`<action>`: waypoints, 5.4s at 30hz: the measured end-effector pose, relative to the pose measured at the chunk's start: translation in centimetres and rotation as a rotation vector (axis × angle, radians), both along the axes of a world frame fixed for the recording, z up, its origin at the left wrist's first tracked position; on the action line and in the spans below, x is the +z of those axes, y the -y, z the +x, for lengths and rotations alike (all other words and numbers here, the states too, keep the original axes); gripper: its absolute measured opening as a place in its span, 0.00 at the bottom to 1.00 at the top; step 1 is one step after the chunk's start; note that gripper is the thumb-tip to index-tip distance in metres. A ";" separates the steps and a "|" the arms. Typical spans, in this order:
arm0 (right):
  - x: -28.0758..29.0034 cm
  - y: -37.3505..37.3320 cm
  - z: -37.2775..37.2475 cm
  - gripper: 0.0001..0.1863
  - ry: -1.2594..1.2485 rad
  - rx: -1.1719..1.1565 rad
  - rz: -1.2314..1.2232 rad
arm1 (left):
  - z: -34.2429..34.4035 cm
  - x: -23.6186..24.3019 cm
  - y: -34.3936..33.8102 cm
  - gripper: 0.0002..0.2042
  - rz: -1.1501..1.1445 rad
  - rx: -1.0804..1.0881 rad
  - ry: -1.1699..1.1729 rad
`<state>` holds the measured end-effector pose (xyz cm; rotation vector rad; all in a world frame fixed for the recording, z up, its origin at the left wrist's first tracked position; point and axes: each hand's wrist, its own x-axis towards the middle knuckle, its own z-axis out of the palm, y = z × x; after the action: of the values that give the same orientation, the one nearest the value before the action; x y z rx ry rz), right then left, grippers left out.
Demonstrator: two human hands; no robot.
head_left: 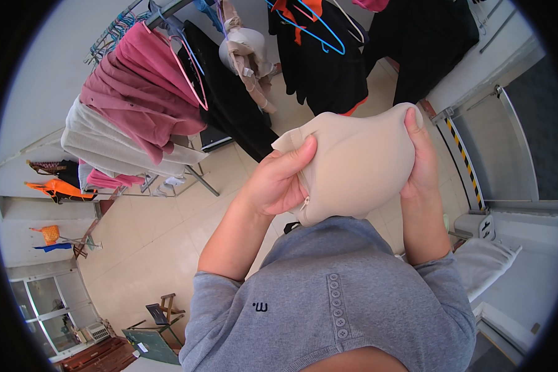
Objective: The person removes several garments from hangers on a drying rack, including a pink towel, a beige bra, a black garment, a white bra, and an orange bra. They fold each item by hand and place them into a pile held in their left arm.
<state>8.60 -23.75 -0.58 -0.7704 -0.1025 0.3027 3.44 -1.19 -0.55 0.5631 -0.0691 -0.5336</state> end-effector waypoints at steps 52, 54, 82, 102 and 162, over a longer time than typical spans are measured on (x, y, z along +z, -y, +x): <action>0.2 1.0 1.1 0.20 0.014 0.152 -0.028 | 1.0 -1.1 -2.2 0.20 -0.066 0.061 0.069; -0.4 1.7 0.1 0.23 0.071 0.231 0.065 | 1.2 -0.9 -2.2 0.20 -0.103 0.078 0.072; 1.3 1.1 -2.2 0.23 0.222 0.099 -0.254 | -1.1 3.5 -0.6 0.37 0.539 0.148 0.104; 1.3 0.5 -0.8 0.16 0.113 0.043 -0.156 | -1.2 1.0 -1.7 0.35 0.202 -0.181 0.031; 3.2 3.1 0.7 0.32 0.444 0.390 0.135 | 0.7 -16.0 0.2 0.35 0.654 -0.061 -0.071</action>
<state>9.27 -26.88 2.65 -0.6693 -0.6908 0.4848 4.09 -1.37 -16.58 1.1806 0.1637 -0.6354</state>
